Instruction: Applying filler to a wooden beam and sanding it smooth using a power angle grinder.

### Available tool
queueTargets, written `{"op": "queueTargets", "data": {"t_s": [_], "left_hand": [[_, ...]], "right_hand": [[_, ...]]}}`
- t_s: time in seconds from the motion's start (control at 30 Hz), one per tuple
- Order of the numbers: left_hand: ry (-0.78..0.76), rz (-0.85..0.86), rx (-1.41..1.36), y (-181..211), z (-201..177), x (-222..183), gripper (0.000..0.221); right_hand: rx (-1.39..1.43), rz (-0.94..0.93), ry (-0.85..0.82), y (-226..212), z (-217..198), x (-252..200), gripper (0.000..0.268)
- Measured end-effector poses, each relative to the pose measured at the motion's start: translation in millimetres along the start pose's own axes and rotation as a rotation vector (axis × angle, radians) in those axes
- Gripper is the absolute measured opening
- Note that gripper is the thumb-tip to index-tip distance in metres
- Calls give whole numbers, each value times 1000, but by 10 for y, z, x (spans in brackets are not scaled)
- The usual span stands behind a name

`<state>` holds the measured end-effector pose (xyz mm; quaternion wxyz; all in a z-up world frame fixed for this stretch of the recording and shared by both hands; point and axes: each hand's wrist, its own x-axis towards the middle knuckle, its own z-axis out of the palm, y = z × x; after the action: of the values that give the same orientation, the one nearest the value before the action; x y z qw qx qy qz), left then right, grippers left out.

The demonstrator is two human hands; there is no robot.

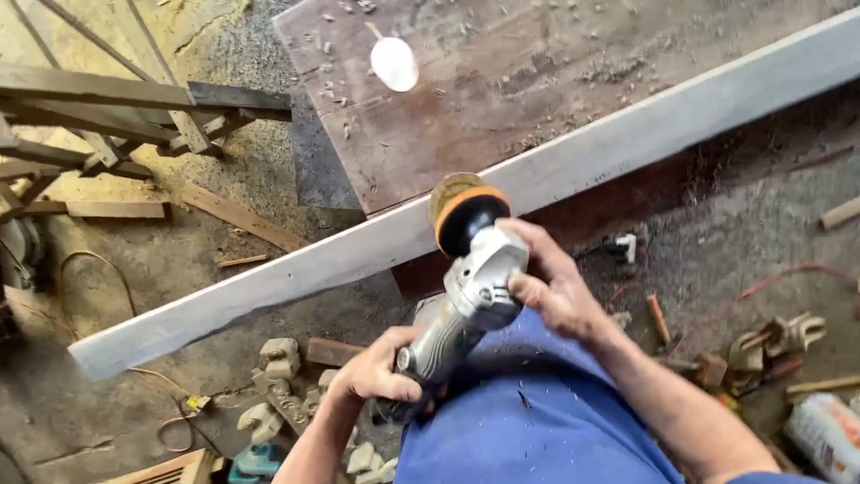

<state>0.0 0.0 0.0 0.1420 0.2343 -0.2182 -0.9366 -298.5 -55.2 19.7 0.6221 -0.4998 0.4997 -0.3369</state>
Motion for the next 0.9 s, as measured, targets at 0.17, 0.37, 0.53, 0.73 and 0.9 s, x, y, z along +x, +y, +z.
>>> {"op": "queueTargets", "data": {"t_s": [0.17, 0.37, 0.53, 0.73, 0.9], "left_hand": [[570, -315, 506, 73, 353, 5, 66], [1026, -250, 607, -203, 469, 290, 69], [1166, -140, 470, -423, 459, 437, 62], [1216, -186, 340, -166, 572, 620, 57], [1223, -183, 410, -264, 563, 703, 64]], "right_hand": [[147, 240, 102, 205, 228, 4, 59], [221, 304, -11, 164, 45, 298, 51], [-143, -38, -41, 539, -363, 777, 19], [-250, -177, -56, 959, -655, 1137, 23], [-328, -185, -88, 1020, -619, 1127, 22]]}}
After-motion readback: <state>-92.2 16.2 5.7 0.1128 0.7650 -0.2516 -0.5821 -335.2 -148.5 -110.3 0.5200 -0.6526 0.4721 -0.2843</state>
